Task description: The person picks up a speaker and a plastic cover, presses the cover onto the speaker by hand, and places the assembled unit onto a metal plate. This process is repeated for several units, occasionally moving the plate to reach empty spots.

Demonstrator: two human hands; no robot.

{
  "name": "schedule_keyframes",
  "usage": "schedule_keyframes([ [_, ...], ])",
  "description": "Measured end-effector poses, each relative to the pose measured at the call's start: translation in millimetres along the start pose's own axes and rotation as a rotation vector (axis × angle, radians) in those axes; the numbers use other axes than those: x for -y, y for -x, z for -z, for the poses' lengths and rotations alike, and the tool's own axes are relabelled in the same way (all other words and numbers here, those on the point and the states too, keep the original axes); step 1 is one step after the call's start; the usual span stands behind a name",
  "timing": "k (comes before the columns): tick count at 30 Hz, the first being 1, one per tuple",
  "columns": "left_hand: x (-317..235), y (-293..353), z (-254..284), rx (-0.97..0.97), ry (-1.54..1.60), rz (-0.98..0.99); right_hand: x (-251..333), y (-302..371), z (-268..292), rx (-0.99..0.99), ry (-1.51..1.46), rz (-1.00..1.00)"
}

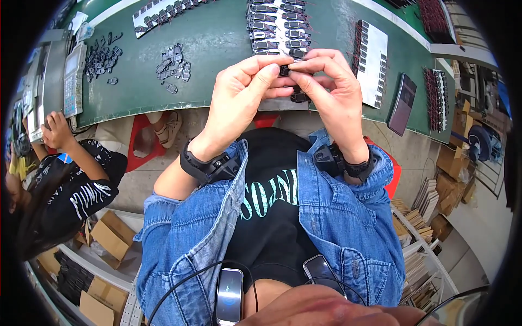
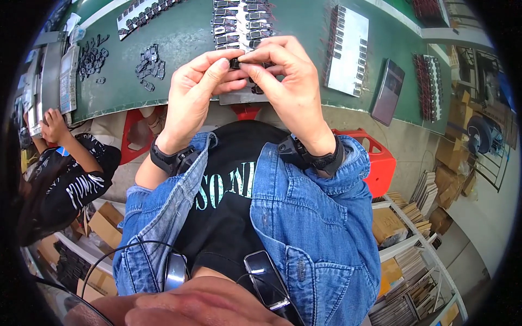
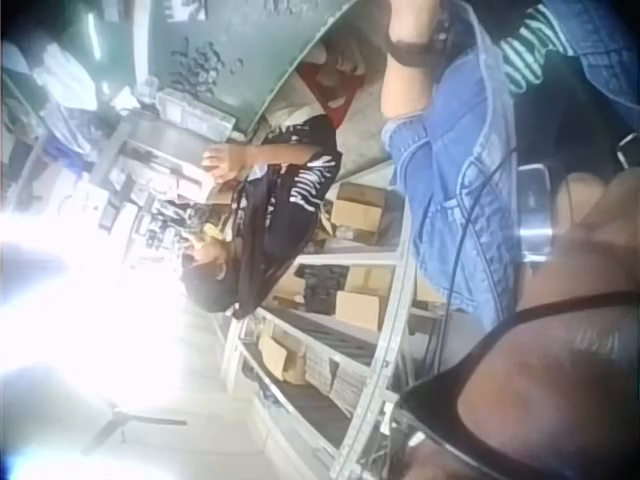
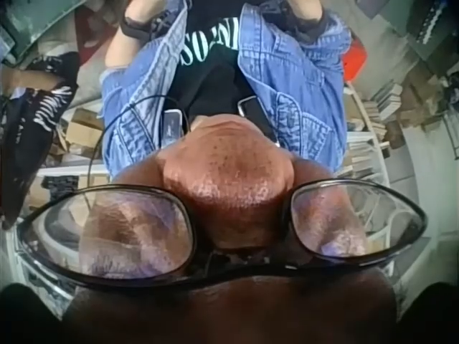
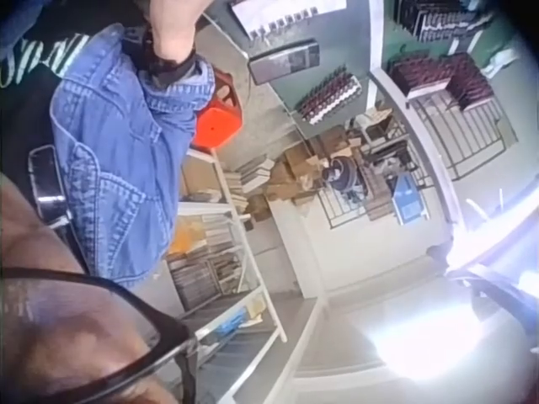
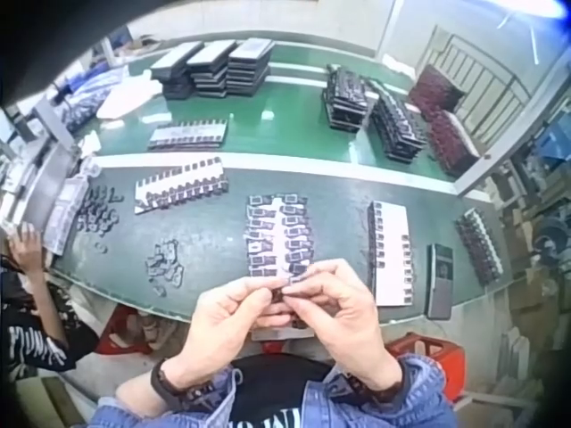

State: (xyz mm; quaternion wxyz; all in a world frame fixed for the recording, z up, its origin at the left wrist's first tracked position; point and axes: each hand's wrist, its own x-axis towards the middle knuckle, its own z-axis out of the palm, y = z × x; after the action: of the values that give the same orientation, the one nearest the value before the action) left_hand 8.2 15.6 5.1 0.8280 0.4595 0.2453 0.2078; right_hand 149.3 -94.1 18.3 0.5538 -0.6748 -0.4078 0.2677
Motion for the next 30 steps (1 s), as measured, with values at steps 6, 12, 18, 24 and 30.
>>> schedule_keyframes([
  [6,0.7,1.0,-0.5,0.013,-0.112,-0.101,2.9,-4.9,1.3,0.069,-0.056,-0.096],
  [12,2.3,1.6,-9.0,0.011,-0.201,-0.16,-1.7,-6.9,11.6,0.156,-0.079,-0.076],
  [18,8.6,5.0,-14.7,-0.03,-0.318,-0.25,7.8,-1.8,11.2,0.132,0.152,0.057],
  [24,-3.3,23.0,-2.1,-0.034,-1.014,-0.578,19.6,10.8,13.2,0.139,0.481,0.391],
  [30,-1.4,41.6,8.4,-0.006,-0.99,-0.328,12.0,27.0,0.3,0.2,0.433,0.343],
])
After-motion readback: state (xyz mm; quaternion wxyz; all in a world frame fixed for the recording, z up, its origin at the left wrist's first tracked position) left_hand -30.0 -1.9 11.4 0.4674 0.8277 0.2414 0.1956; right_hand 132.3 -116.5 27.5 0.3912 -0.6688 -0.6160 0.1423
